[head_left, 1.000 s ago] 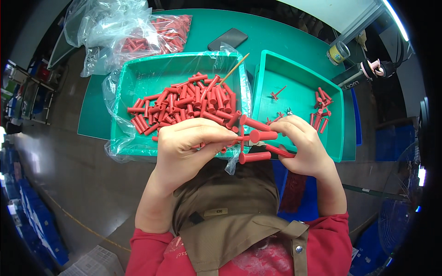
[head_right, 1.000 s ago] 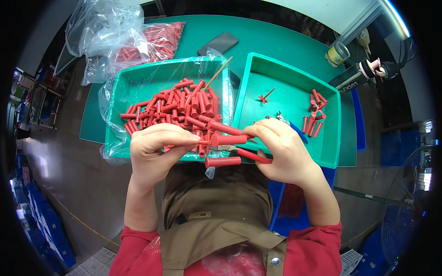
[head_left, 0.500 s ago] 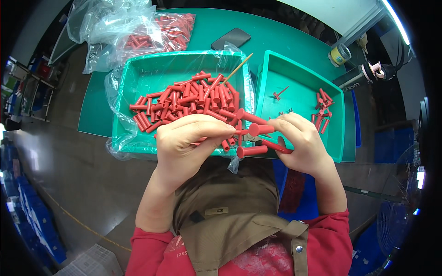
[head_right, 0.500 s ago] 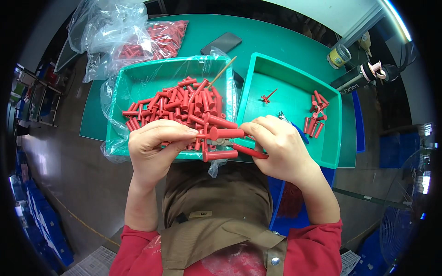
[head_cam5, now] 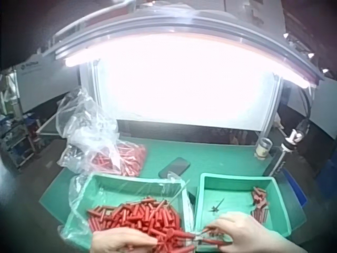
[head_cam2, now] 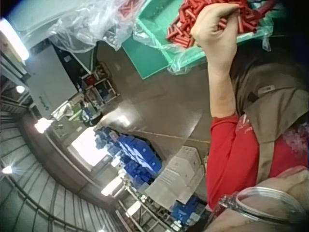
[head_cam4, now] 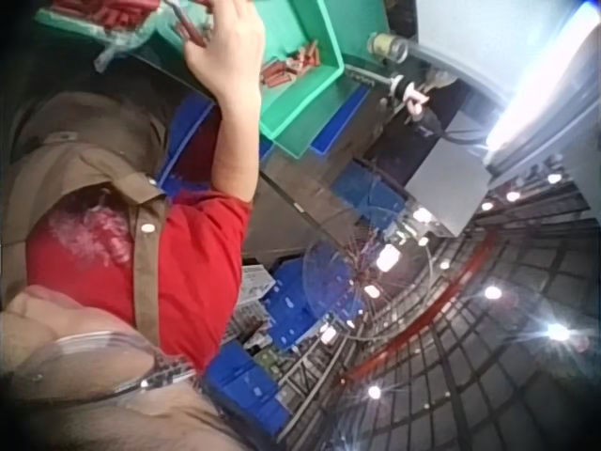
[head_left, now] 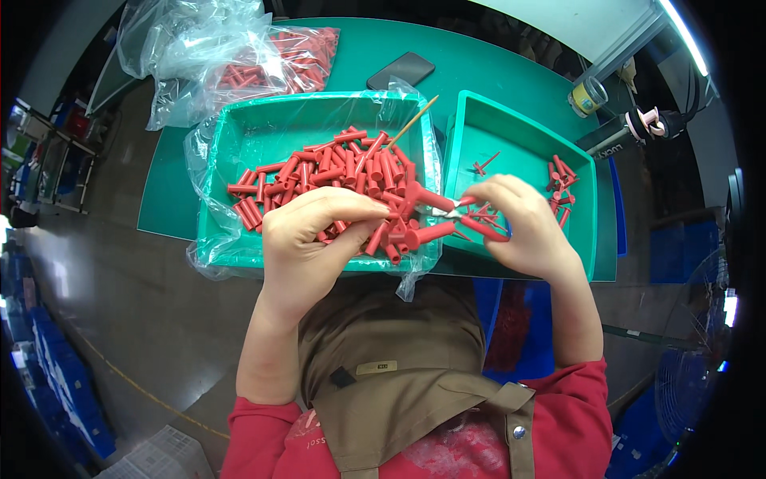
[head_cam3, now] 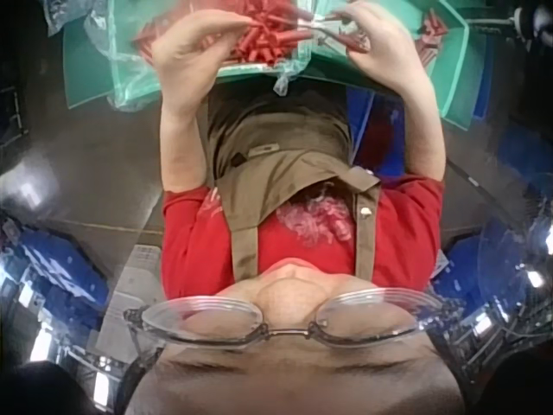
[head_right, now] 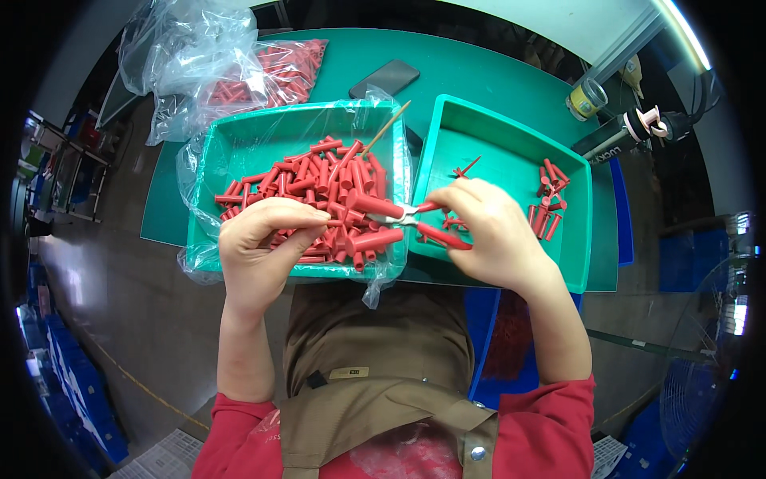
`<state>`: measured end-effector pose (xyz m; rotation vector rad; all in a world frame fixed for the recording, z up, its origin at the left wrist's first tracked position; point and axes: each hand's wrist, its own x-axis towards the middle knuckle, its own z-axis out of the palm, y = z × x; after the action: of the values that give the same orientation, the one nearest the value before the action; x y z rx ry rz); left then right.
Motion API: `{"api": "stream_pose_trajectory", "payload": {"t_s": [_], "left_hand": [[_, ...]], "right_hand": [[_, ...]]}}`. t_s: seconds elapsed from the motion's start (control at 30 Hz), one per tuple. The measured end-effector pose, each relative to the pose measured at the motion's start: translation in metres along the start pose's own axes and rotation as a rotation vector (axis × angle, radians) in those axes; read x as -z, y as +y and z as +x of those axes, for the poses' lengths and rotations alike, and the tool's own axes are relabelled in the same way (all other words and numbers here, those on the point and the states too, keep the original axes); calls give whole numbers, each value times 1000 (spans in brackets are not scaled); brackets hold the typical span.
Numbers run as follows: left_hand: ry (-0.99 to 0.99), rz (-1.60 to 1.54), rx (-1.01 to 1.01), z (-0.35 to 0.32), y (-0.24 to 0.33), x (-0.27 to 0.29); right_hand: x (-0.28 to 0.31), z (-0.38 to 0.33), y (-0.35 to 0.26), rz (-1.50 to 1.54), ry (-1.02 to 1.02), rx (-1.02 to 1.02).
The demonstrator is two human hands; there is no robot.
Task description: Use pliers to trim small red plastic or rubber components at a workbench.
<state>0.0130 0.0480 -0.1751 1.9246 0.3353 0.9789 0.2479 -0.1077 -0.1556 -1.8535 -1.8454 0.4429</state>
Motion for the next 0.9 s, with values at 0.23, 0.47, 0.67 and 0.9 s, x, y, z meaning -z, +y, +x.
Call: {"api": "stream_pose_trajectory", "payload": {"t_s": [0.23, 0.47, 0.67, 0.9], "left_hand": [[55, 37, 110, -2, 7, -1], [52, 1, 161, -5, 9, -2], [29, 31, 150, -4, 12, -3], [-25, -5, 146, -5, 13, -8]], "right_hand": [[3, -9, -2, -436, 315, 33], [-8, -19, -8, -269, 197, 45], [-9, -19, -10, -107, 112, 42], [-7, -14, -14, -62, 37, 76]]}}
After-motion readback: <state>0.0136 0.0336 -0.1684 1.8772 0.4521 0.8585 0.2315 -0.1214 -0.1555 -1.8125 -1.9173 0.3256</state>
